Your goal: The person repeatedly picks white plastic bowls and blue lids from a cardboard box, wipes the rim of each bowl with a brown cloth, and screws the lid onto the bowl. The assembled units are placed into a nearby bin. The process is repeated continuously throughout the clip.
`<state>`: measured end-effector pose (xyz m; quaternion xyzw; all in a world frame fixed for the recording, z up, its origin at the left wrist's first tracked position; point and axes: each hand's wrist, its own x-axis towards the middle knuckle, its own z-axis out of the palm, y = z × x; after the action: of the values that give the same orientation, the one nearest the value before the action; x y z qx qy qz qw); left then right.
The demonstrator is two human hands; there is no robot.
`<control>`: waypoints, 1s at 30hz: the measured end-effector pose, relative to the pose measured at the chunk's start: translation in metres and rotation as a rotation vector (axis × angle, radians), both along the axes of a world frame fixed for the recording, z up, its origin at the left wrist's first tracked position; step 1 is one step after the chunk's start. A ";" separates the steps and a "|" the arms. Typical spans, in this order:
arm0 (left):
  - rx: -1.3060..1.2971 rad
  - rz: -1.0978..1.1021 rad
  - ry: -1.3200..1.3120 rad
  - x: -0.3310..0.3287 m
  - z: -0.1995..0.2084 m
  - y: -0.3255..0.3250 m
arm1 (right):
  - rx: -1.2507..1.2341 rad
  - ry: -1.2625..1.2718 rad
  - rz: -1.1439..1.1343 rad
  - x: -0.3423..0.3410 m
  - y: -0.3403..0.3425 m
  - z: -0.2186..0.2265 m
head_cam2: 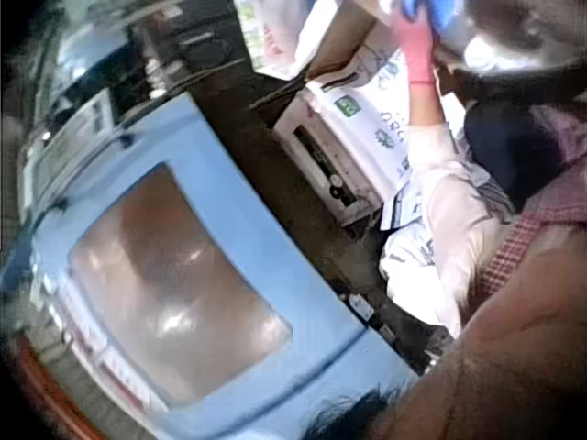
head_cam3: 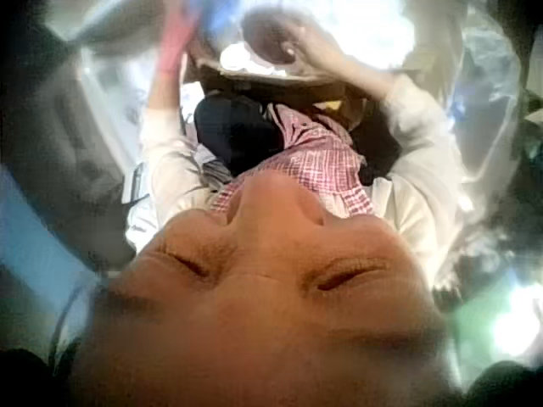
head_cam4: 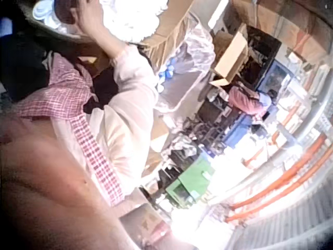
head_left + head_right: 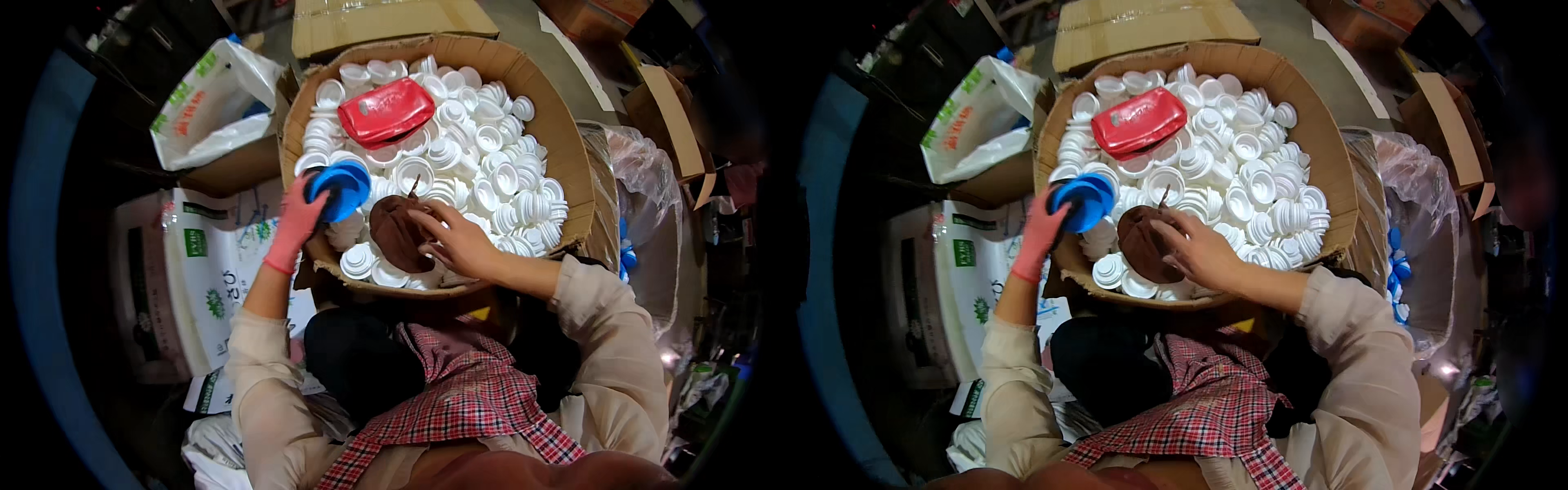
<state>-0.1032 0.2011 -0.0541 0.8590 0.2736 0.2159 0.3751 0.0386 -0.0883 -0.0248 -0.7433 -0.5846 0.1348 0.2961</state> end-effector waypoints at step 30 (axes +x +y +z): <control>-0.912 -0.326 -0.340 0.108 0.047 -0.194 | 0.516 -0.148 -0.386 0.046 -0.027 0.063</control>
<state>0.0051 0.0067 -0.0067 0.5923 0.1376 0.1499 0.7796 0.0848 -0.1157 0.0379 -0.7488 -0.4675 -0.1307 0.4513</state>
